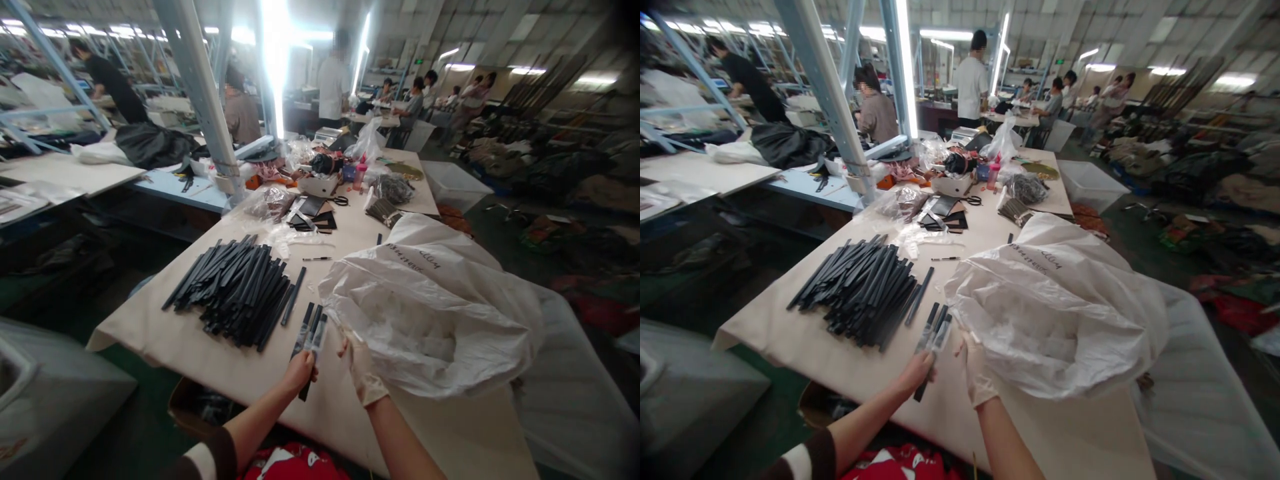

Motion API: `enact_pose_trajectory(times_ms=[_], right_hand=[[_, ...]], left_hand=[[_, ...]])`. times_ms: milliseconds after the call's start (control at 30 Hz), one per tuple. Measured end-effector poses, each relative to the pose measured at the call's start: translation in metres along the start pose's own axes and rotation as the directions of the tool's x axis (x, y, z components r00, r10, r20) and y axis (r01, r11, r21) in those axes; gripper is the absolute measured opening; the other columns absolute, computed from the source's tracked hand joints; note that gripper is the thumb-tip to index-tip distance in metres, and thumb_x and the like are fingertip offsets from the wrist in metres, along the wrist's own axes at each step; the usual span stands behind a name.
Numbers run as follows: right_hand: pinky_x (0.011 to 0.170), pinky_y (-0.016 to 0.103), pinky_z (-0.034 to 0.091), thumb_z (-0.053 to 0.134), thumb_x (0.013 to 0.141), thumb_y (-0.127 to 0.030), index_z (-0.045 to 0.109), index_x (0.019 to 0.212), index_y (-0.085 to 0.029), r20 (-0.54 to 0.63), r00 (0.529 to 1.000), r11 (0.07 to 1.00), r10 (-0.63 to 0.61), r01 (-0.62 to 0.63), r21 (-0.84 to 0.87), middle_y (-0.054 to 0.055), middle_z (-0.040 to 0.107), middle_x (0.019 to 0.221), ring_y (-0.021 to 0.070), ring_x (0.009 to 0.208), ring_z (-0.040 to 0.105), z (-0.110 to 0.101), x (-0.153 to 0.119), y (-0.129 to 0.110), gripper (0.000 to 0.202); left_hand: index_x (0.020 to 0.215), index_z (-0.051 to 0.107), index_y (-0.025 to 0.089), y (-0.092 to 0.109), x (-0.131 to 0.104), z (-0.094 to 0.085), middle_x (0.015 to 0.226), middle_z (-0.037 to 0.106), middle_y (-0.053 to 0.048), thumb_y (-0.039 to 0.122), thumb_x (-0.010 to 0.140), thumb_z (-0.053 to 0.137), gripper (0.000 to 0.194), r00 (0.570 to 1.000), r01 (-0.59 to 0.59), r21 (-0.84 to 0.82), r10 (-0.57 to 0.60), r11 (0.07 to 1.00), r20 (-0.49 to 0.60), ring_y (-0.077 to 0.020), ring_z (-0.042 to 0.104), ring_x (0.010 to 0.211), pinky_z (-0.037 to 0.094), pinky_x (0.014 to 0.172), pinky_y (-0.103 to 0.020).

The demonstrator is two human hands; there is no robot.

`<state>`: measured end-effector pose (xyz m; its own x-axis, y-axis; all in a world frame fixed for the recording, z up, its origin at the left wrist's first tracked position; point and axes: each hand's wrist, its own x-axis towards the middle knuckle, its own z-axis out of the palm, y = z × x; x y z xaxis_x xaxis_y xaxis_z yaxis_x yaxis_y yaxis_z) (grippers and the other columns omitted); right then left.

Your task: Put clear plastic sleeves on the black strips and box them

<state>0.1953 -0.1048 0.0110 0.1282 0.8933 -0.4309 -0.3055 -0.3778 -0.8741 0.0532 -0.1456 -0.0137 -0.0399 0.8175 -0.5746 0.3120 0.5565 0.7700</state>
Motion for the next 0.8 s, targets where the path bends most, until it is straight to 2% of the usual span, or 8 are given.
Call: enact_pose_trajectory(times_ms=[133, 267, 400, 500, 567, 633, 733, 800], right_hand=[[0.06, 0.026, 0.046, 0.067, 0.061, -0.044, 0.07, 0.073, -0.017, 0.004, 0.996, 0.99, 0.091, -0.091, 0.111, 0.002, 0.066, 0.063, 0.0147, 0.06, 0.058, -0.005, 0.011, 0.001, 0.029], [0.063, 0.028, 0.049, 0.069, 0.062, -0.042, 0.07, 0.073, -0.017, 0.02, 0.97, 0.929, 0.241, -0.236, 0.283, 0.005, 0.07, 0.071, 0.0168, 0.066, 0.063, 0.006, 0.011, -0.012, 0.027], [0.065, 0.027, 0.051, 0.07, 0.064, -0.032, 0.069, 0.073, -0.017, 0.076, 0.939, 0.849, 0.336, -0.337, 0.406, 0.004, 0.07, 0.069, 0.0155, 0.065, 0.064, 0.017, 0.02, -0.026, 0.018], [0.07, 0.028, 0.051, 0.069, 0.065, -0.022, 0.069, 0.079, -0.016, 0.174, 0.914, 0.788, 0.367, -0.405, 0.463, 0.003, 0.071, 0.074, 0.0148, 0.069, 0.065, 0.019, 0.026, -0.029, 0.015], [0.07, 0.028, 0.052, 0.067, 0.068, -0.022, 0.069, 0.08, -0.016, 0.218, 0.912, 0.78, 0.347, -0.41, 0.473, 0.003, 0.071, 0.076, 0.0148, 0.07, 0.065, 0.02, 0.032, -0.03, 0.014], [0.069, 0.027, 0.051, 0.066, 0.069, -0.023, 0.068, 0.077, -0.016, 0.223, 0.914, 0.779, 0.34, -0.406, 0.477, 0.003, 0.071, 0.074, 0.0137, 0.066, 0.065, 0.023, 0.038, -0.031, 0.011], [0.066, 0.023, 0.051, 0.067, 0.067, -0.02, 0.068, 0.072, -0.015, 0.214, 0.911, 0.771, 0.353, -0.412, 0.485, 0.003, 0.07, 0.07, 0.0118, 0.061, 0.064, 0.033, 0.044, -0.035, 0.008], [0.064, 0.024, 0.05, 0.068, 0.065, -0.021, 0.068, 0.073, -0.015, 0.229, 0.919, 0.798, 0.321, -0.393, 0.457, 0.002, 0.07, 0.069, 0.0125, 0.061, 0.063, 0.042, 0.041, -0.037, 0.01]], left_hand=[[0.069, 0.058, 0.015, 0.011, 0.032, -0.031, 0.073, 0.062, -0.006, 0.03, 0.082, 0.044, 0.024, 0.991, -0.085, 0.338, 0.115, 0.937, -0.07, -0.0176, 0.059, 0.076, 0.042, 0.07, -0.027], [0.108, 0.053, 0.016, 0.045, 0.093, -0.068, 0.116, 0.053, -0.013, 0.022, 0.085, 0.039, 0.027, 0.966, -0.117, 0.568, 0.226, 0.815, -0.126, -0.0213, 0.051, 0.104, 0.037, 0.089, -0.033], [0.111, 0.05, 0.013, 0.074, 0.157, -0.076, 0.115, 0.051, -0.018, 0.01, 0.084, 0.034, 0.031, 0.961, -0.084, 0.668, 0.238, 0.74, -0.143, -0.0245, 0.051, 0.104, 0.039, 0.086, -0.039], [0.104, 0.053, 0.007, 0.083, 0.177, -0.079, 0.108, 0.052, -0.022, 0.005, 0.083, 0.031, 0.03, 0.958, -0.06, 0.664, 0.23, 0.745, -0.171, -0.0262, 0.054, 0.1, 0.042, 0.081, -0.038], [0.101, 0.053, 0.005, 0.085, 0.171, -0.082, 0.102, 0.054, -0.021, 0.005, 0.081, 0.034, 0.027, 0.958, -0.062, 0.636, 0.226, 0.769, -0.179, -0.0241, 0.057, 0.093, 0.043, 0.077, -0.034], [0.1, 0.053, 0.007, 0.086, 0.149, -0.084, 0.089, 0.057, -0.013, 0.007, 0.079, 0.038, 0.026, 0.962, -0.088, 0.591, 0.222, 0.802, -0.158, -0.0184, 0.059, 0.078, 0.045, 0.067, -0.027], [0.094, 0.054, 0.013, 0.085, 0.095, -0.077, 0.059, 0.051, 0.002, 0.021, 0.083, 0.037, 0.022, 0.973, -0.14, 0.491, 0.21, 0.86, -0.091, -0.0101, 0.051, 0.049, 0.039, 0.047, -0.019], [0.088, 0.054, 0.013, 0.085, 0.057, -0.069, 0.05, 0.041, 0.007, 0.034, 0.083, 0.038, 0.027, 0.982, -0.178, 0.295, 0.189, 0.939, -0.008, -0.007, 0.04, 0.039, 0.031, 0.039, -0.017]])
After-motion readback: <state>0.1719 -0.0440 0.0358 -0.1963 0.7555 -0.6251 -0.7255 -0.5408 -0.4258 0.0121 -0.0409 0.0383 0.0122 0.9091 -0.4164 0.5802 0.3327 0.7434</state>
